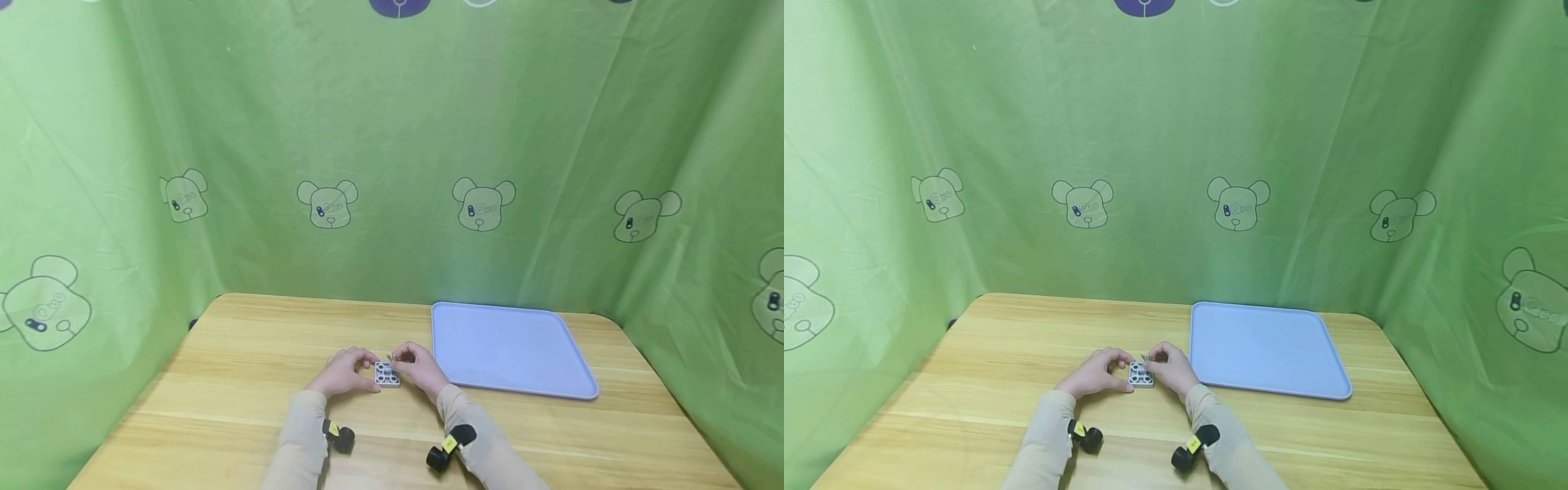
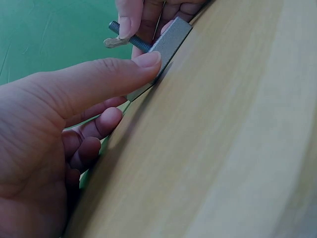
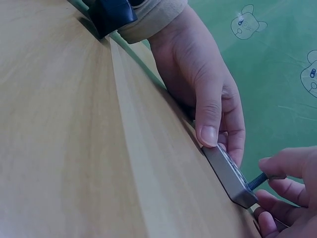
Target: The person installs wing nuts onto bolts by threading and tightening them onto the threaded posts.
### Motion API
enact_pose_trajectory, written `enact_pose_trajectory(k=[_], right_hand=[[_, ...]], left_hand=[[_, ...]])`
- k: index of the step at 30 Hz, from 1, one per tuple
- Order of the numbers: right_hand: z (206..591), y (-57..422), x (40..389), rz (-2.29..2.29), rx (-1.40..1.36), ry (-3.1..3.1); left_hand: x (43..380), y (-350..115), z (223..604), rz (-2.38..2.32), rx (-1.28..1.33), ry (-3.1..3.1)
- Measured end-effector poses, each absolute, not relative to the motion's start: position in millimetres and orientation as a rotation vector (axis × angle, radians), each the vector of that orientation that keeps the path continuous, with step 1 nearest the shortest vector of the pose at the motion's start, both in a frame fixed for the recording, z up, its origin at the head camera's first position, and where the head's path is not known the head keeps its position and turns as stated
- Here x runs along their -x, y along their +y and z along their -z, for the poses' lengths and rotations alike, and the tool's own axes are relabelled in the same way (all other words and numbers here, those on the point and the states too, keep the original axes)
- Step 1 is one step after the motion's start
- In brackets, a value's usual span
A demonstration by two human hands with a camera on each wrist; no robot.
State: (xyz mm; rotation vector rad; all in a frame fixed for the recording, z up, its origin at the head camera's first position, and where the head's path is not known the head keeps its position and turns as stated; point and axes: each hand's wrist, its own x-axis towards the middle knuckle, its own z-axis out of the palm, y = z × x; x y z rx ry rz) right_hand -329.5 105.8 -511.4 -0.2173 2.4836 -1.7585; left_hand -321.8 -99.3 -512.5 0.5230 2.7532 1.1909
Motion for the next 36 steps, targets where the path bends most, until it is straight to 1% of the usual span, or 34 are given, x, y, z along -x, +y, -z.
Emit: enact_pose_trajectory(k=[11,20,28,36], right_hand=[[503.2,105.4,325.2,1.816,0.204,2.414],[506.4,106.7,327.6,1.848,0.188,2.39],[507.4,106.3,326.1,1.819,0.271,2.443],[509.9,106.8,329.9,1.764,0.273,2.456]], left_hand=[[321.0,-99.8,512.0,-1.193,-0.527,2.75],[320.5,-99.3,511.4,-1.195,-0.522,2.746],[319.4,-99.0,510.5,-1.183,-0.535,2.756],[320.0,-99.1,510.8,-1.192,-0.539,2.752]])
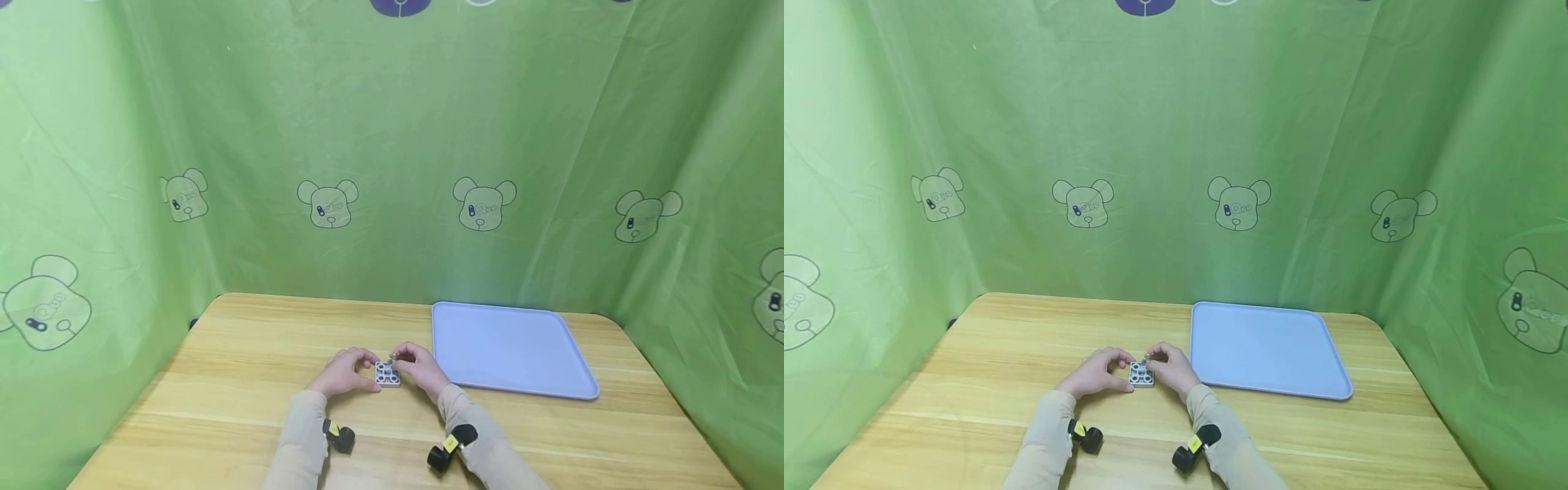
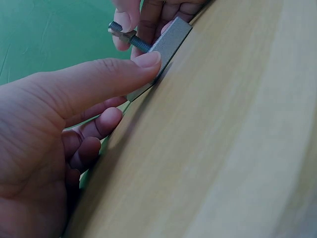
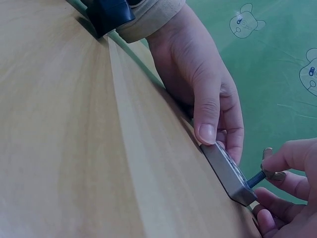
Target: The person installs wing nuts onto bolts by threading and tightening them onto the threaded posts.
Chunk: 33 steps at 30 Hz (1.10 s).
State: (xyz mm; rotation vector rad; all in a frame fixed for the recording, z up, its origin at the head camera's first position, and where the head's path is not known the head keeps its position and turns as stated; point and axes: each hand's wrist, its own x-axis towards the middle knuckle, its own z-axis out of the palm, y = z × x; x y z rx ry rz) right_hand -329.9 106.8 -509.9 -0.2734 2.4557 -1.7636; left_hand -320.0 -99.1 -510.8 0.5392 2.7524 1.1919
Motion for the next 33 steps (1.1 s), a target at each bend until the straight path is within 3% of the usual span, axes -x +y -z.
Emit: enact_pose_trajectory(k=[33], right_hand=[[503.9,104.2,325.0,1.802,0.212,2.461]], left_hand=[[319.8,-98.7,510.9,-1.184,-0.53,2.764]])
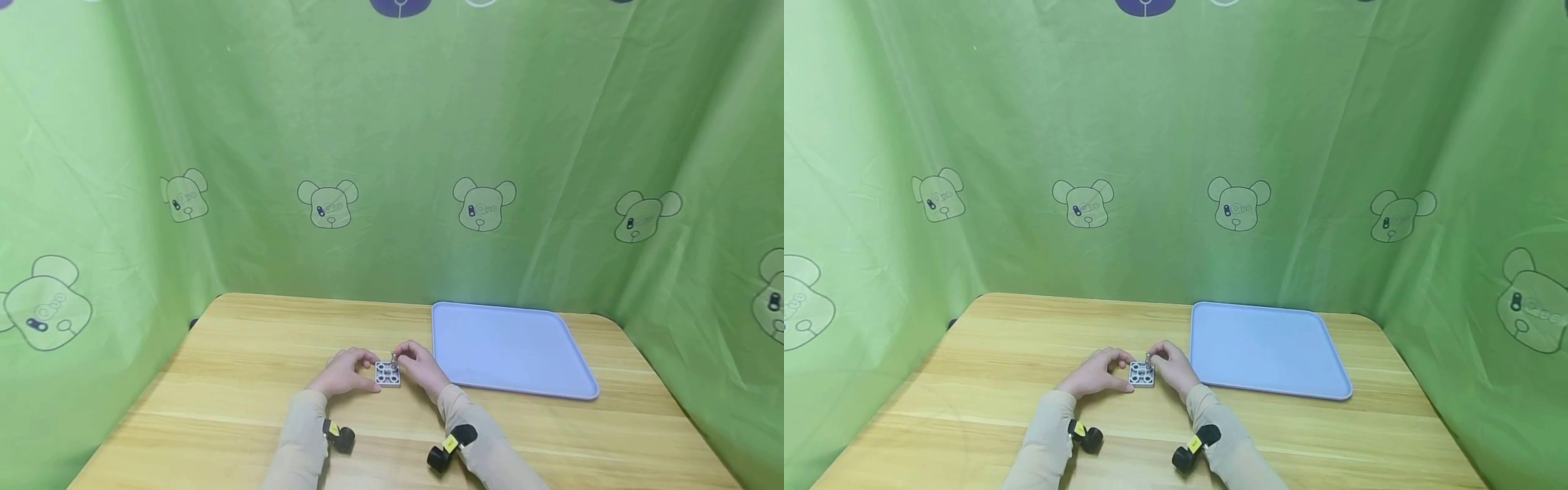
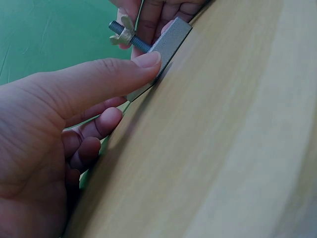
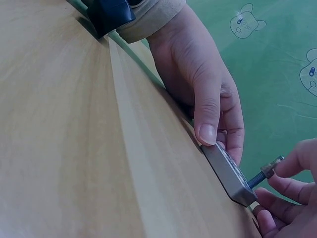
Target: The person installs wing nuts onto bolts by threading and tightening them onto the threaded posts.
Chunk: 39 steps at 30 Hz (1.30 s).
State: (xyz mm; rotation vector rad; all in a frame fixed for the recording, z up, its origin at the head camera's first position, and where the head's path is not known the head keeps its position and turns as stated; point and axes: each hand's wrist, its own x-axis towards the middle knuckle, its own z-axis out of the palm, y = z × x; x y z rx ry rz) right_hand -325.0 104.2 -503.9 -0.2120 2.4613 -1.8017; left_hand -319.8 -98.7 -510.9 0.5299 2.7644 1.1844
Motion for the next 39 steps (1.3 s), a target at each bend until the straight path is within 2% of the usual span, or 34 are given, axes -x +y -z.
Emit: enact_pose_trajectory(k=[14,39], right_hand=[[506.3,106.4,326.9,1.772,0.268,2.462],[506.7,107.2,329.7,1.825,0.157,2.396]], left_hand=[[319.2,-98.2,509.4,-1.181,-0.54,2.763],[318.4,-98.0,509.1,-1.197,-0.521,2.755]])
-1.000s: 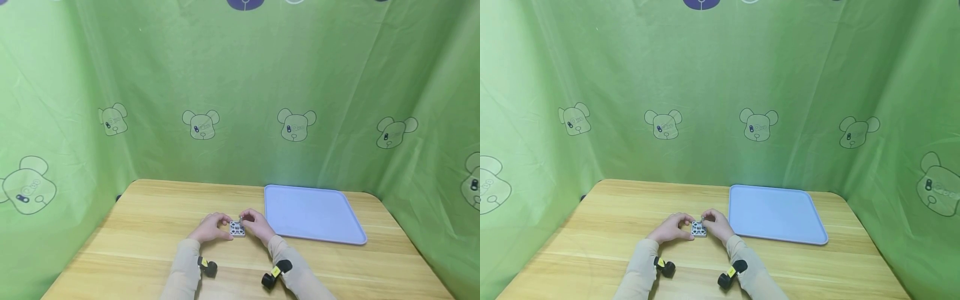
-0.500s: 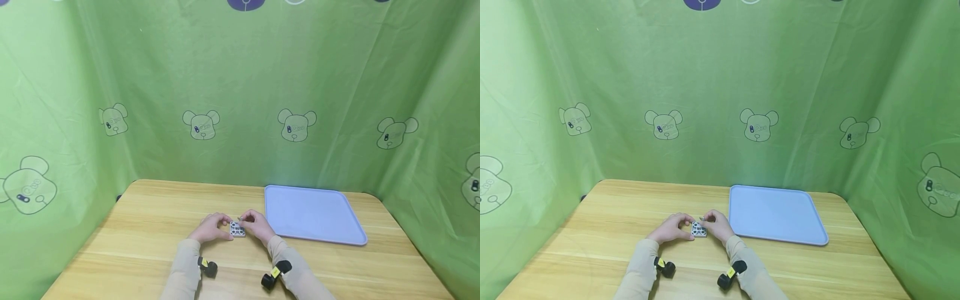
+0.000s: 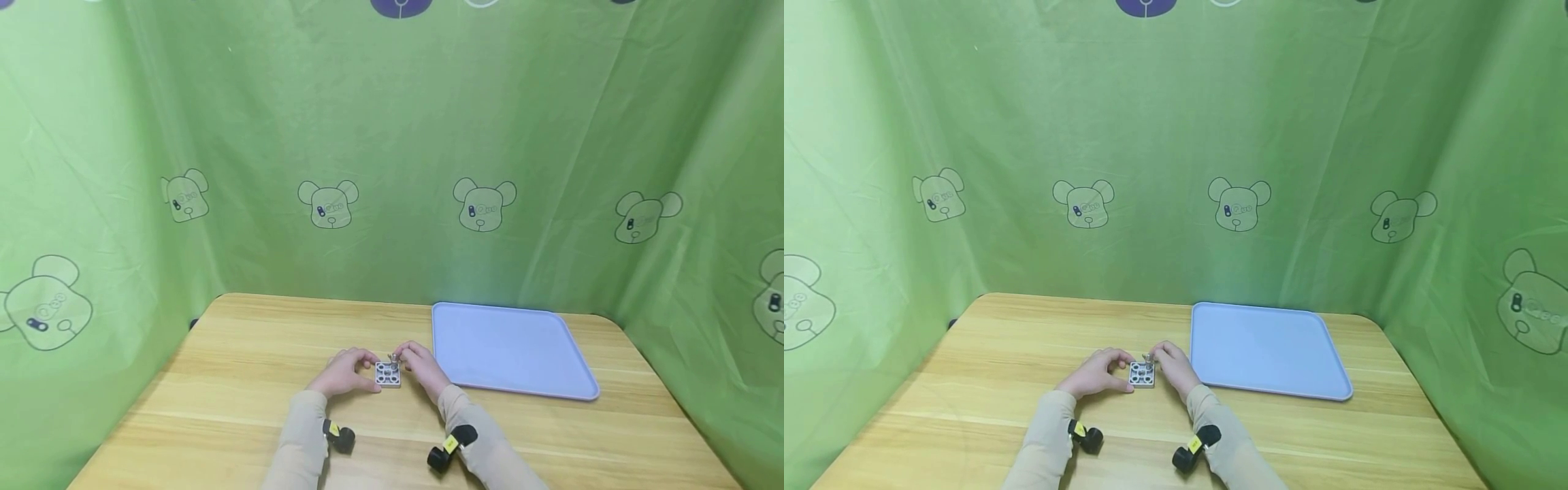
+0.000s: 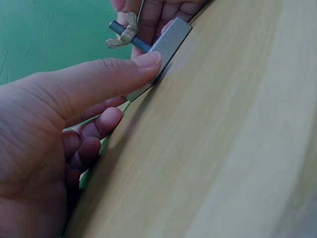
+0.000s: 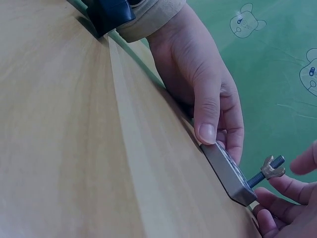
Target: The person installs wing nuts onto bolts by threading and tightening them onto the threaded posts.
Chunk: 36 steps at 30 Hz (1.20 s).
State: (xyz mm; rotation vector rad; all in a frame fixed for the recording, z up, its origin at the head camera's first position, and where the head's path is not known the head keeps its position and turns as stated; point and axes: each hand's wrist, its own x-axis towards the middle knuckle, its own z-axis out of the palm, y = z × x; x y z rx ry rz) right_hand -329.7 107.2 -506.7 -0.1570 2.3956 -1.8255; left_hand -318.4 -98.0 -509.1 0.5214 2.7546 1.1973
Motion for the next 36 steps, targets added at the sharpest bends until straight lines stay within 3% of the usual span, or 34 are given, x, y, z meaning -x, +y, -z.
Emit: enact_pose_trajectory(k=[18,26,36], right_hand=[[507.3,102.8,327.4,1.765,0.233,2.5],[482.8,99.3,309.5,1.761,0.239,2.512],[504.6,106.0,325.5,1.822,0.213,2.42]], left_hand=[[320.4,-99.6,510.3,-1.19,-0.527,2.754],[319.0,-98.7,508.3,-1.184,-0.528,2.758],[319.8,-98.9,510.0,-1.193,-0.519,2.749]])
